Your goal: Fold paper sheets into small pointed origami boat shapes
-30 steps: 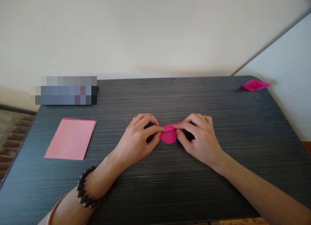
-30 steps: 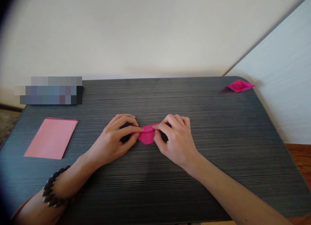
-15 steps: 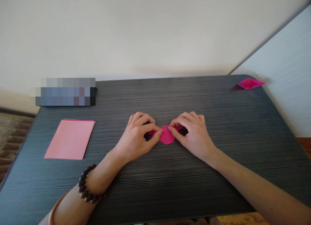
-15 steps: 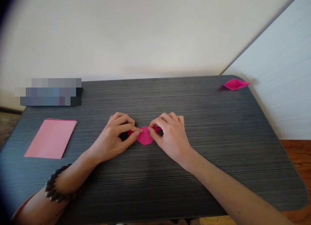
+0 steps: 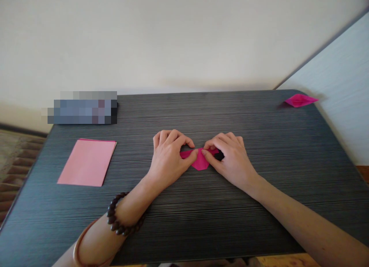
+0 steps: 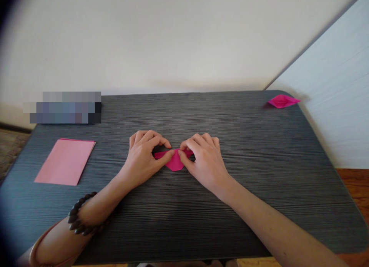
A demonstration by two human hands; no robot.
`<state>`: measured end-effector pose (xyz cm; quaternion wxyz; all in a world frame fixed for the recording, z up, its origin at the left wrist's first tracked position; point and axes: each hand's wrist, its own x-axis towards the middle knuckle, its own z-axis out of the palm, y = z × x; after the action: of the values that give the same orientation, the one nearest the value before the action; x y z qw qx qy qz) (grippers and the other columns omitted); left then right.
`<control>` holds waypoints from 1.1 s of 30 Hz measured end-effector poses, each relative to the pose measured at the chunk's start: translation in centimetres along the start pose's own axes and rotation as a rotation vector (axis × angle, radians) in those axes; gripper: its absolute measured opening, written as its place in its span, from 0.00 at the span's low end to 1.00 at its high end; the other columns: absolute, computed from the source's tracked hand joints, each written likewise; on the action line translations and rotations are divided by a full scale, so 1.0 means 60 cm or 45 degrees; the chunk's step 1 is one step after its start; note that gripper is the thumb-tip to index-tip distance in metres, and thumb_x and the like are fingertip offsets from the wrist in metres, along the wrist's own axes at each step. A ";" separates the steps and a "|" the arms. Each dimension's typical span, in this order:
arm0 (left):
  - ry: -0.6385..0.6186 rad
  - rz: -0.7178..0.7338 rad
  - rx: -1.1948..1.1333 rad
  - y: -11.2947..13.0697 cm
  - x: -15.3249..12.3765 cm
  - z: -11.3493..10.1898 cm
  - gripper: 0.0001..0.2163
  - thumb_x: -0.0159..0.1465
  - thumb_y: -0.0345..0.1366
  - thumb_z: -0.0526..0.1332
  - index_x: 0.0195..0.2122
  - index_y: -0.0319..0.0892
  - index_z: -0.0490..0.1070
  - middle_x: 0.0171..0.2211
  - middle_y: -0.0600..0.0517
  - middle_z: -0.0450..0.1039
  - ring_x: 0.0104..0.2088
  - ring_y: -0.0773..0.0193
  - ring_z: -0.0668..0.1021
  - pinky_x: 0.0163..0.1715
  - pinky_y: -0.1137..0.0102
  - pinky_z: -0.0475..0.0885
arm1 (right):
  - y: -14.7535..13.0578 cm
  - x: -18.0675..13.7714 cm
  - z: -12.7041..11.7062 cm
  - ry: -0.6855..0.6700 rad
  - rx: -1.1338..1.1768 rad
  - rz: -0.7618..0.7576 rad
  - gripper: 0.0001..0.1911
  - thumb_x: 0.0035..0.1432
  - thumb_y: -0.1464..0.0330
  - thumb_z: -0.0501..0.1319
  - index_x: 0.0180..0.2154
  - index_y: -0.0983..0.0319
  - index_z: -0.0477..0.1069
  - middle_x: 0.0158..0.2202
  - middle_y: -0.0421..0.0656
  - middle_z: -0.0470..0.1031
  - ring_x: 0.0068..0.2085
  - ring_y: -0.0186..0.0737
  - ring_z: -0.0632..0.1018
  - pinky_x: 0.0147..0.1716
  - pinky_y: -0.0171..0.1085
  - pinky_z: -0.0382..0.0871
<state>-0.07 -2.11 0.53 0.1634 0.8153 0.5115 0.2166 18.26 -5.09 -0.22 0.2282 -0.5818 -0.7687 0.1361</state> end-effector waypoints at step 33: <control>-0.491 0.132 -0.241 -0.035 0.008 -0.047 0.23 0.54 0.19 0.48 0.46 0.46 0.69 0.41 0.53 0.66 0.48 0.65 0.68 0.63 0.51 0.38 | 0.003 -0.001 -0.006 -0.061 0.031 0.018 0.05 0.60 0.65 0.58 0.33 0.57 0.70 0.33 0.38 0.72 0.37 0.39 0.68 0.37 0.41 0.54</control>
<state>-2.97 -0.63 2.02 0.3227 0.8479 0.4056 0.1118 18.62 -5.13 0.02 0.2158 -0.5810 -0.7681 0.1612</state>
